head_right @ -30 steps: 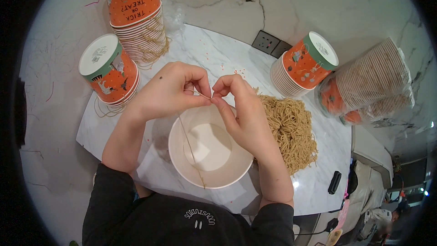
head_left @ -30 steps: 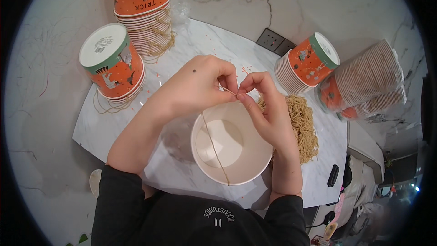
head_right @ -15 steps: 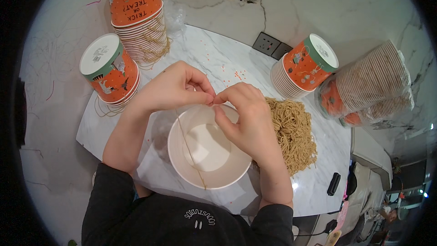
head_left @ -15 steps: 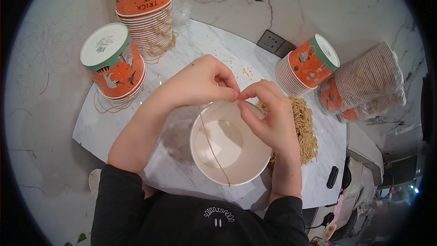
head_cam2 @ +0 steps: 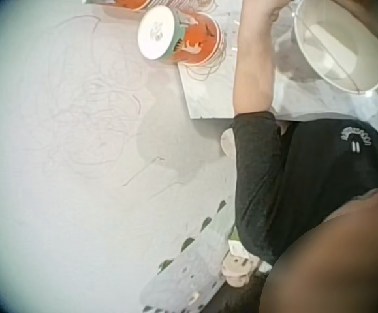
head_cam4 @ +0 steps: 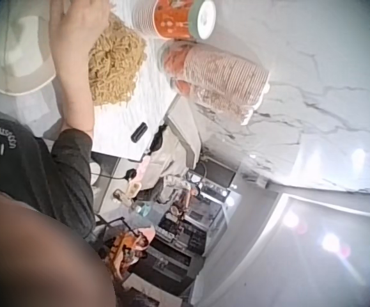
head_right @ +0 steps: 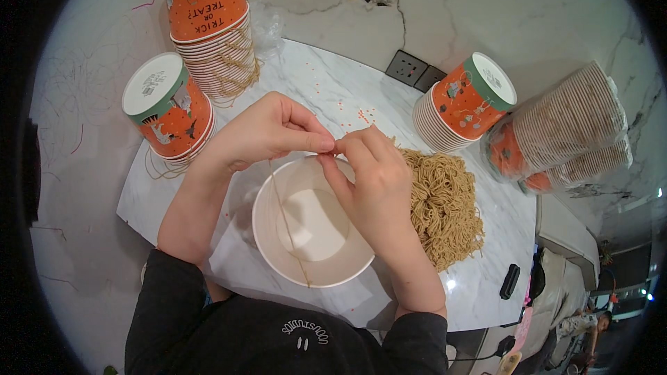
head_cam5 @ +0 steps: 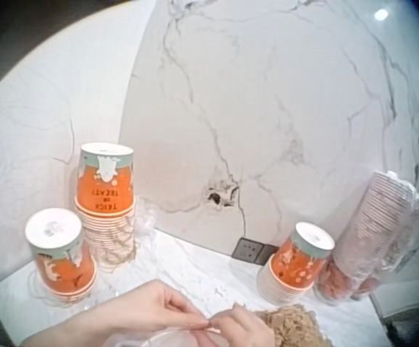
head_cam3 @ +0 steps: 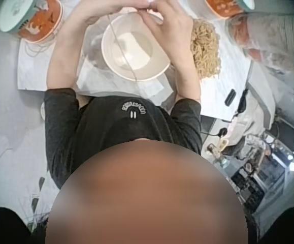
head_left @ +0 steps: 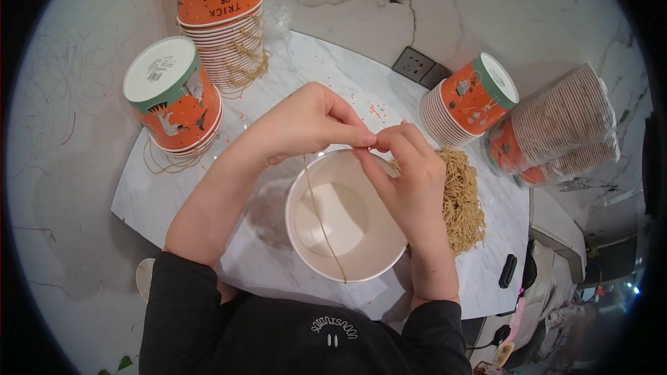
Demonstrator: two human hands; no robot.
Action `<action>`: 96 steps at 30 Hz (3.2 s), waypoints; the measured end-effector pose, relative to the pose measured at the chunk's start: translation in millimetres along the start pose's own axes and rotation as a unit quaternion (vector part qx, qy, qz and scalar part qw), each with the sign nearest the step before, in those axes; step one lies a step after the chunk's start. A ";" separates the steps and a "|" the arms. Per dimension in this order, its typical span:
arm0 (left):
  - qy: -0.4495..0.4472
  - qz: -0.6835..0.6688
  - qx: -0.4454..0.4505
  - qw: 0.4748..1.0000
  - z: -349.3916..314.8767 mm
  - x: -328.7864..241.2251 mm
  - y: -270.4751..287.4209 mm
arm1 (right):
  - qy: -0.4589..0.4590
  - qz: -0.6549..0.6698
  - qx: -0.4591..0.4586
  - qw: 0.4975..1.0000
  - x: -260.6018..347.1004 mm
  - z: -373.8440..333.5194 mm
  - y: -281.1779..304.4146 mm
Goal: Tying elastic strings onto paper containers for packaging.
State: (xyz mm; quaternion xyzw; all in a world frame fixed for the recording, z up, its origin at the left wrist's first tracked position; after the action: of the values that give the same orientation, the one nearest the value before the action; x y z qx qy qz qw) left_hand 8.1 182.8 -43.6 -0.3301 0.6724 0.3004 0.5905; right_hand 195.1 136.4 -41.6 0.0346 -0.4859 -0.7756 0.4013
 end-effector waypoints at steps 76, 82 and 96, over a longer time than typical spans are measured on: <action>-0.138 0.332 -0.189 0.914 -5.5 -9.4 -32.7 | -0.222 0.565 0.088 0.789 -41.9 2.8 -25.6; -0.145 0.339 -0.209 0.906 -7.0 -10.5 -35.6 | -0.210 0.508 0.085 0.831 -33.0 3.2 -23.5; -0.135 0.321 -0.206 0.915 -2.9 -5.0 -27.8 | -0.170 0.408 0.071 0.894 -43.6 3.0 -29.4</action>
State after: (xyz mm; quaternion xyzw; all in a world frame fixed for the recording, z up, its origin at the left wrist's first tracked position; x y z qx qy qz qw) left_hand 29.0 164.3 -38.6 -0.1674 0.5790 0.6472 0.4668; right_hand 205.9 173.2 -77.6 -0.2707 -0.5720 -0.5014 0.5901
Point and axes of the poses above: each hand's wrist, its own z-axis towards the middle knuckle, its own y-axis out of the back of the hand, x = y × z, the point moved 2 cm from there along z, towards the middle knuckle, and after that the axes turned 8 degrees about x, right-handed, at the moved point
